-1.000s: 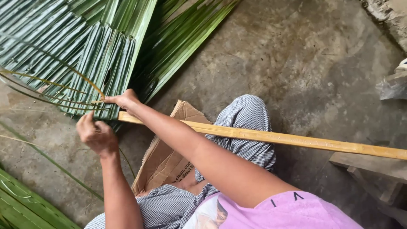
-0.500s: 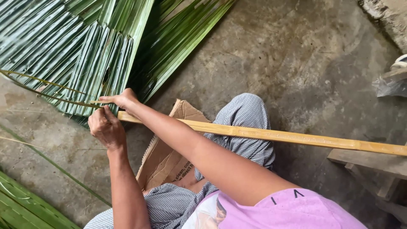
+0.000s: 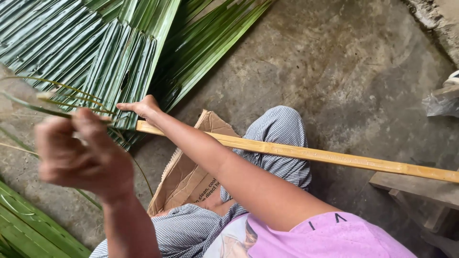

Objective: Weaving palm leaves over a wooden stick to create a mat or roofing material

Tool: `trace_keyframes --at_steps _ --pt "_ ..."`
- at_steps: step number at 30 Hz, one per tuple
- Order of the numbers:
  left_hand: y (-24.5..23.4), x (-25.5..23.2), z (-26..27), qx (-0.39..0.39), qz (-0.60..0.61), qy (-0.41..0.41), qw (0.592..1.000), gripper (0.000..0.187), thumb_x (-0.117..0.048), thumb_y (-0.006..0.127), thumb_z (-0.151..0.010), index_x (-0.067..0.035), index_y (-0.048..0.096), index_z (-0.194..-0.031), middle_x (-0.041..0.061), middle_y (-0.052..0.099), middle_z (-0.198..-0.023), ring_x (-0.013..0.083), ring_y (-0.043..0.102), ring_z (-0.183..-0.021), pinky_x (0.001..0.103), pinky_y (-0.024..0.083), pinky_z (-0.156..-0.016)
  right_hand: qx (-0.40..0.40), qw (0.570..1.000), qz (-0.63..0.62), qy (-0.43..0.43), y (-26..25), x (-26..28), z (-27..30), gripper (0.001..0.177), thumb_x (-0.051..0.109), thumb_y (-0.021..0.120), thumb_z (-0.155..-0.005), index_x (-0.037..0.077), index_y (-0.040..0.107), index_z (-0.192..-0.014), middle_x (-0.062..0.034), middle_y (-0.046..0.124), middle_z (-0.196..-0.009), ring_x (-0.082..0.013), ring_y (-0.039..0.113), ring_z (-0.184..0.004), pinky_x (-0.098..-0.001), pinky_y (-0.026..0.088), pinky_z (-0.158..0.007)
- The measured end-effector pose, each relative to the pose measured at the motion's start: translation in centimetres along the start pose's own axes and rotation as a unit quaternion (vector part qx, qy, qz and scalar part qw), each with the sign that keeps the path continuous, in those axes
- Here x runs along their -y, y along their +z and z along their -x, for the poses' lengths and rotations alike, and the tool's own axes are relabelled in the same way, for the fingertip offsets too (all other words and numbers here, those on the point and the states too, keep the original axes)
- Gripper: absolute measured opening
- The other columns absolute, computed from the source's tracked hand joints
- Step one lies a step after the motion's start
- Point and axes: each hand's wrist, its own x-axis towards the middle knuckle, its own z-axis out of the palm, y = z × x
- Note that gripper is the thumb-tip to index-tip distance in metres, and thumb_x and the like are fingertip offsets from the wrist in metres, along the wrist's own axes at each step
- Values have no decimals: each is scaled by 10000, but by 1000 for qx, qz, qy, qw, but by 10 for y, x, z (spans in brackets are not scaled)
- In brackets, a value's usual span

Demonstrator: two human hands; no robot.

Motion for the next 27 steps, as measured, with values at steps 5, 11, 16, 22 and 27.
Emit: trace_keyframes --at_steps 5,11,16,22,27 --pt "-14 43 -14 -18 170 -142 975 431 -393 480 -1191 6 635 -1137 158 674 -940 231 671 -757 378 671 -758 -11 1000 27 11 0 2 1 689 386 832 -590 -188 719 -953 -306 739 -1064 -362 755 -914 -366 615 -803" --pt "12 86 84 -25 3 -202 979 315 -183 442 -1126 16 684 -1092 149 673 -863 242 658 -753 375 582 -714 -39 998 -38 13 9 -5 1 819 350 900 -507 -203 657 -1060 -358 671 -1173 -431 691 -1076 -450 562 -911" --pt "34 151 152 127 -178 -143 965 311 53 574 -939 154 671 -1217 316 662 -930 502 652 -876 570 529 -815 -73 990 -125 2 15 -13 -9 897 261 972 -445 -218 611 -1112 -400 625 -1184 -483 637 -1149 -513 524 -944" --pt "48 181 163 124 -260 -58 956 238 -169 730 -1034 -18 738 -1218 147 692 -1031 324 653 -947 442 509 -842 -75 991 -112 4 13 -20 -17 745 238 990 -443 -184 678 -971 -328 688 -1007 -435 708 -993 -465 570 -829" --pt "53 192 162 92 -263 -36 960 144 -214 757 -1059 -80 756 -1113 73 719 -989 251 655 -934 392 507 -870 -74 992 -106 2 15 -25 -29 703 240 989 -440 -179 696 -923 -315 700 -958 -429 725 -925 -463 578 -768"
